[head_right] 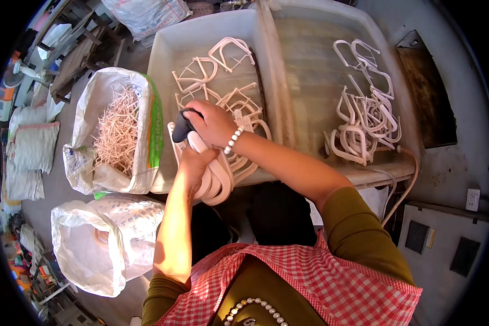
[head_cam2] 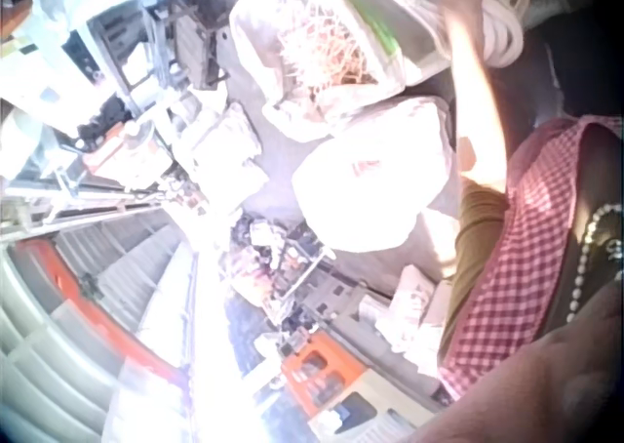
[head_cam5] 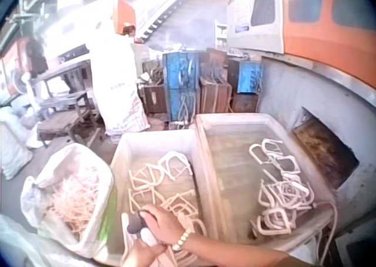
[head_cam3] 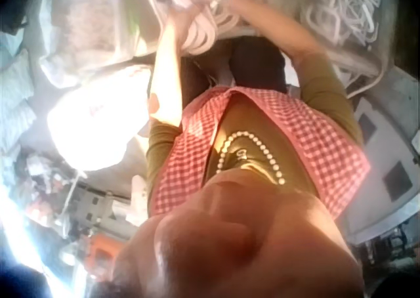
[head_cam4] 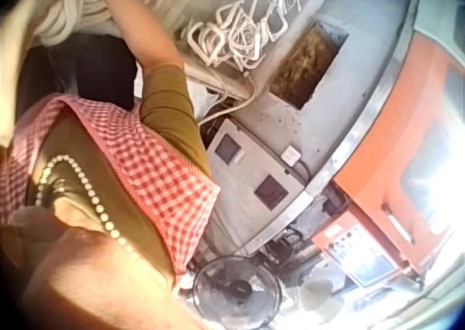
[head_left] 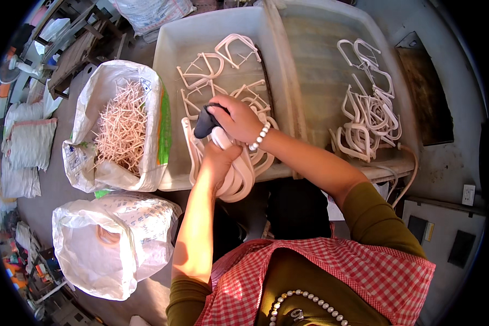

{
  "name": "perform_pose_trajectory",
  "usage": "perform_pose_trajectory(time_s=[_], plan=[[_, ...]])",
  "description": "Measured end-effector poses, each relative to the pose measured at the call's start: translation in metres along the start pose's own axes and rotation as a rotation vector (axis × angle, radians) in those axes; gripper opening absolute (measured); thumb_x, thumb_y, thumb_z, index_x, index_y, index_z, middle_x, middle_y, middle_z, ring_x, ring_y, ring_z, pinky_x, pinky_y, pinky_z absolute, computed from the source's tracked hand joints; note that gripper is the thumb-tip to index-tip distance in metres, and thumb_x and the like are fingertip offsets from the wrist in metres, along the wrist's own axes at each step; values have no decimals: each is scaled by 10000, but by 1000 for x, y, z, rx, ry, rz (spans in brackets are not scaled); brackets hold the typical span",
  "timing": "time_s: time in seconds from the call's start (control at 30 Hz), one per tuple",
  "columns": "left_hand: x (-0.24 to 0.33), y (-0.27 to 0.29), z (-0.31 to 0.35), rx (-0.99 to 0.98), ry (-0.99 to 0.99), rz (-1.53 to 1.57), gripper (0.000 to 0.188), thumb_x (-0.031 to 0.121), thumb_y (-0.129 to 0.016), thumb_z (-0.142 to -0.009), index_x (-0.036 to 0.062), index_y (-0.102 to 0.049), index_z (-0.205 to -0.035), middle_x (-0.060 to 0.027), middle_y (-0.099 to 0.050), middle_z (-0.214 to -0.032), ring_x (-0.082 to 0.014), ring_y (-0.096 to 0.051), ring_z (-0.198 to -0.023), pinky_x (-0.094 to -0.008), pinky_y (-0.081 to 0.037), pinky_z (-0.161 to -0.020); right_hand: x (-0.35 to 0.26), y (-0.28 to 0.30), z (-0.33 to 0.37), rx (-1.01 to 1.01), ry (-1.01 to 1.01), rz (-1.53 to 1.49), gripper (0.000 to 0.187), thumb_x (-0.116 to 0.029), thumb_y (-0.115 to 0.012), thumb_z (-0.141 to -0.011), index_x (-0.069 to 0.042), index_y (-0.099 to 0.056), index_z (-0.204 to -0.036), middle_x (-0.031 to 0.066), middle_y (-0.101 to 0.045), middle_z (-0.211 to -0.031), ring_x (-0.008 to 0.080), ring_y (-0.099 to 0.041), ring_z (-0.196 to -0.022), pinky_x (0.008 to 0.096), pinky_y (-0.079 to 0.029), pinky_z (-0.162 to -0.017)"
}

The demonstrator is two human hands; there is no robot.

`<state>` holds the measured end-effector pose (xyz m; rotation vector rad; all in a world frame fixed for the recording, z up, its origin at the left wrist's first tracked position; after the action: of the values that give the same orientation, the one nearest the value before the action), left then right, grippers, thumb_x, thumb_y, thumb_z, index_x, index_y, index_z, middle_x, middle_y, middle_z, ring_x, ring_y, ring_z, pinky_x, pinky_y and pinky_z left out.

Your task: The person assembles plastic hangers by inserting small pegs into the frame slots. They wipe the assembled hangers with a black cloth and occasionally spray them with a can of lubricant. The finished hangers are placed into a white sack.

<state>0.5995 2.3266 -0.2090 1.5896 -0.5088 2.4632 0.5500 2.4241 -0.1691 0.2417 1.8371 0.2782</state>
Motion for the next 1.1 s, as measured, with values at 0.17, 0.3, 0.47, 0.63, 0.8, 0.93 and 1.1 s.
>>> perform_pose_trajectory(time_s=[0.17,0.3,0.47,0.63,0.8,0.93,1.1], plan=[[-1,2,8,-14,156,-87,412,11,-618,-737,-29,-527,-1137,-82,-604,-1003,-203,-602,-908,-332,-486,-798,38,9,-26,141,-354,-87,292,-257,-566,-878,12,-628,-976,192,-651,-817,293,-629,-731,365,-485,-688],[17,14,11,52,0,50,432,-17,-589,-725,-22,-513,-1150,-102,-592,-1005,-224,-606,-900,-336,-495,-785,27,29,-8,340,-342,-416,235,-191,-556,-914,9,-601,-1028,59,-651,-843,105,-576,-745,269,-478,-700],[21,14,8,-35,-2,232,412,-18,-581,-704,3,-547,-1115,-70,-589,-1012,-187,-588,-927,-306,-481,-799,-56,7,32,43,349,265,172,-80,-639,-797,-32,-608,-960,132,-526,-1114,312,-504,-1035,357,-419,-889],[15,18,8,-30,4,205,467,-77,-539,-692,0,-514,-1152,-86,-584,-1014,-212,-603,-931,-331,-499,-811,-43,12,46,-103,358,257,175,-67,-650,-785,-34,-617,-953,121,-546,-1085,317,-524,-993,371,-427,-873],[20,14,11,-126,90,279,522,-75,-562,-709,7,-489,-1220,-82,-571,-1084,-207,-578,-991,-331,-483,-857,-52,24,41,-26,315,86,178,-76,-665,-776,-56,-650,-952,98,-594,-1034,285,-549,-971,375,-423,-870],[-11,9,11,-132,91,41,545,-19,-637,-742,8,-474,-1261,-93,-558,-1196,-197,-556,-1071,-305,-456,-910,-75,0,36,-79,561,332,178,-177,-656,-787,-123,-683,-955,81,-606,-1087,292,-523,-1054,427,-380,-921],[-10,-8,9,-194,137,-58,494,-12,-621,-731,-15,-493,-1208,-104,-576,-1093,-232,-587,-980,-365,-485,-840,6,15,-7,68,-143,151,243,-257,-595,-873,-51,-647,-990,176,-649,-830,313,-626,-750,365,-491,-706]])
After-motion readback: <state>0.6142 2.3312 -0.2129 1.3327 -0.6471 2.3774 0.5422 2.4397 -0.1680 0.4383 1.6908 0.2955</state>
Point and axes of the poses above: each hand's wrist, its own z-axis away from the middle knuckle, its own y-axis out of the back of the hand, x = y × z, the point moved 7 cm from there along -z, towards the middle knuckle
